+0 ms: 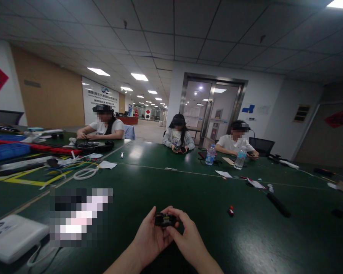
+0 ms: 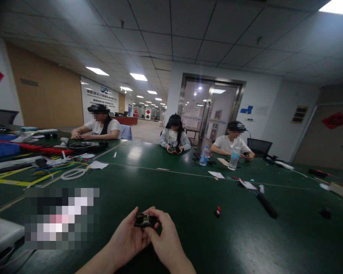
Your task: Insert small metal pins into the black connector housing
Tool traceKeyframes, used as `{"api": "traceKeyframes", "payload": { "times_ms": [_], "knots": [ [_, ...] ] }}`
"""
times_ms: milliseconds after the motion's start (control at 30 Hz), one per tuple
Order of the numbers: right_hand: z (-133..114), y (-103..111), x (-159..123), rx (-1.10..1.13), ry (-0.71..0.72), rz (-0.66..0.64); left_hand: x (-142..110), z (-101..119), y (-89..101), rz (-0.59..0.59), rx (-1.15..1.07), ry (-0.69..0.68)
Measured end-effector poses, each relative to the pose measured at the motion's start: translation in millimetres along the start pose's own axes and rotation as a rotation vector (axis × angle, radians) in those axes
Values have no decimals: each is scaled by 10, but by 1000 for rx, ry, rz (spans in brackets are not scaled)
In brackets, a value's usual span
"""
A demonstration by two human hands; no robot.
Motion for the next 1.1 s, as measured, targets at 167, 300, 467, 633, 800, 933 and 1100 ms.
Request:
{"api": "traceKeyframes", "payload": {
  "times_ms": [167,300,467,633,800,933,1100],
  "knots": [
    [-13,-11,0,-7,18,1,-8,-1,-13,-11,-16,13],
    [-61,-26,-11,-51,7,-15,4,-8,-6,-3,-22,14],
    [-157,-40,-17,-89,51,-32,-1,1,-5,18,-24,7],
    [-131,-28,-2,-99,57,-25,-22,-11,-26,35,-9,23],
    [-111,-44,16,-124,46,-40,-31,-19,-27,69,6,26],
    [-153,-42,9,-165,55,-43,-19,-31,-7,65,5,31],
    [-175,-38,-7,-168,50,-51,9,-30,35,59,7,13]
  ]
}}
Point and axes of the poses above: each hand's wrist, its own x-axis towards the middle knuckle, its own y-axis out of the back of the hand, z = x × y, the point moved 9 cm from there along x, towards the middle knuckle, and after that the axes turned 13 degrees about x, right-handed, at the moved point
